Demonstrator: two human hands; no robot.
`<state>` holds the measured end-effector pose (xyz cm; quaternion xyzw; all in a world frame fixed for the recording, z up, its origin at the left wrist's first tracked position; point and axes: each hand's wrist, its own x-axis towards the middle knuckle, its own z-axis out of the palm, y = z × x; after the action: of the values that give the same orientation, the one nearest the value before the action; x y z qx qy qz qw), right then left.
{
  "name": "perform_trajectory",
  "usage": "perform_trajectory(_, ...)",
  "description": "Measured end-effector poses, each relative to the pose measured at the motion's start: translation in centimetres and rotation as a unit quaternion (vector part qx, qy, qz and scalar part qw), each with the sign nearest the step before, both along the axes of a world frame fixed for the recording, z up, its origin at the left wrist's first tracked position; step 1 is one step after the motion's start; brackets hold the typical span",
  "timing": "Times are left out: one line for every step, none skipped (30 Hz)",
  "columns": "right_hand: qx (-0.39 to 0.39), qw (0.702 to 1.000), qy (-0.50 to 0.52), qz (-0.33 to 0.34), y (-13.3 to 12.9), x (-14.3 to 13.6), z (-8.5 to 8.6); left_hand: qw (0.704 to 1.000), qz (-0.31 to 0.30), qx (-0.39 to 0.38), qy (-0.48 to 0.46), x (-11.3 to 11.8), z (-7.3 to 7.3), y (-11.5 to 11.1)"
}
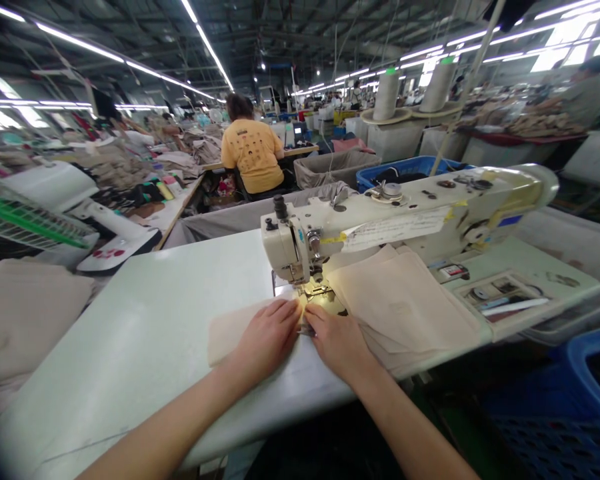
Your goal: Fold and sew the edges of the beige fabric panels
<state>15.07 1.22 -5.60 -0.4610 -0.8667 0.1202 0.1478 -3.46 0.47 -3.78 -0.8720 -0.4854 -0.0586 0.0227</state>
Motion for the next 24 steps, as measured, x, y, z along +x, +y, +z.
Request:
perform_trajectory(0.0, 1.0, -0.006, 0.005, -0.3, 0.2, -0.1, 1.0, -0.017, -0.003, 0.001, 0.0, -0.1, -0.5)
perform_trajectory(0.001, 1.0, -0.009, 0.011, -0.5, 0.3, -0.2, 0.999, -0.034, -0.004, 0.001, 0.0, -0.1, -1.0)
perform_trajectory(0.001, 1.0, -0.011, 0.015, -0.8, 0.5, -0.4, 0.999, -0.048, -0.002, -0.001, -0.1, -0.2, -1.4)
perform_trajectory(0.001, 1.0, -0.012, 0.018, -1.0, 0.6, -0.5, 0.998, -0.06, 0.002, -0.004, -0.1, -0.3, -1.8)
perform_trajectory(0.0, 1.0, -0.014, 0.019, -1.1, 0.6, -0.5, 0.998, -0.067, 0.006, -0.008, -0.2, -0.3, -2.0)
perform_trajectory(-0.002, 1.0, -0.017, 0.018, -1.2, 0.6, -0.5, 0.997, -0.072, 0.008, -0.012, -0.3, -0.4, -2.1)
perform_trajectory(-0.006, 1.0, -0.023, 0.016, -1.2, 0.6, -0.4, 0.997, -0.073, 0.01, -0.016, -0.4, -0.4, -2.1)
perform_trajectory(-0.009, 0.999, -0.031, 0.013, -1.0, 0.5, -0.2, 0.997, -0.074, 0.01, -0.02, -0.5, -0.4, -1.9)
perform_trajectory(-0.012, 0.999, -0.041, 0.009, -0.8, 0.3, 0.0, 0.997, -0.074, 0.009, -0.023, -0.6, -0.4, -1.6)
perform_trajectory(-0.012, 0.999, -0.05, 0.004, -0.5, 0.2, 0.3, 0.997, -0.073, 0.008, -0.025, -0.7, -0.3, -1.2)
perform_trajectory(-0.012, 0.998, -0.058, -0.001, -0.1, 0.0, 0.5, 0.997, -0.073, 0.008, -0.027, -0.8, -0.3, -0.7)
perform_trajectory(-0.009, 0.998, -0.063, -0.006, 0.3, -0.2, 0.7, 0.997, -0.074, 0.009, -0.028, -1.0, -0.3, -0.2)
perform_trajectory(-0.006, 0.998, -0.065, -0.011, 0.7, -0.4, 0.9, 0.997, -0.074, 0.009, -0.029, -1.1, -0.2, 0.4)
perform_trajectory(-0.003, 0.998, -0.066, -0.015, 1.1, -0.6, 1.1, 0.997, -0.074, 0.008, -0.028, -1.2, -0.2, 0.9)
perform_trajectory(-0.001, 0.998, -0.066, -0.019, 1.5, -0.8, 1.3, 0.997, -0.074, 0.008, -0.029, -1.3, -0.1, 1.4)
perform_trajectory(0.0, 0.997, -0.068, -0.023, 1.9, -1.0, 1.4, 0.997, -0.074, 0.009, -0.03, -1.4, 0.0, 1.9)
perform_trajectory(0.0, 0.997, -0.071, -0.026, 2.2, -1.1, 1.5, 0.997, -0.074, 0.009, -0.031, -1.5, 0.0, 2.4)
perform_trajectory(-0.001, 0.997, -0.074, -0.029, 2.4, -1.2, 1.5, 0.997, -0.073, 0.009, -0.033, -1.6, 0.1, 2.8)
perform_trajectory(-0.003, 0.997, -0.077, -0.031, 2.6, -1.3, 1.6, 0.997, -0.073, 0.009, -0.034, -1.7, 0.2, 3.2)
perform_trajectory(-0.004, 0.996, -0.079, -0.032, 2.7, -1.4, 1.6, 0.997, -0.071, 0.009, -0.035, -1.8, 0.2, 3.6)
perform_trajectory(-0.005, 0.996, -0.08, -0.034, 2.7, -1.4, 1.7, 0.997, -0.068, 0.01, -0.035, -1.9, 0.2, 3.8)
perform_trajectory(-0.004, 0.996, -0.078, -0.034, 2.7, -1.4, 1.6, 0.997, -0.065, 0.009, -0.034, -2.0, 0.2, 4.1)
perform_trajectory(-0.003, 0.997, -0.074, -0.036, 2.6, -1.4, 1.6, 0.997, -0.063, 0.009, -0.035, -2.1, 0.2, 4.2)
perform_trajectory(-0.001, 0.997, -0.07, -0.037, 2.5, -1.4, 1.5, 0.997, -0.061, 0.01, -0.037, -2.2, 0.1, 4.3)
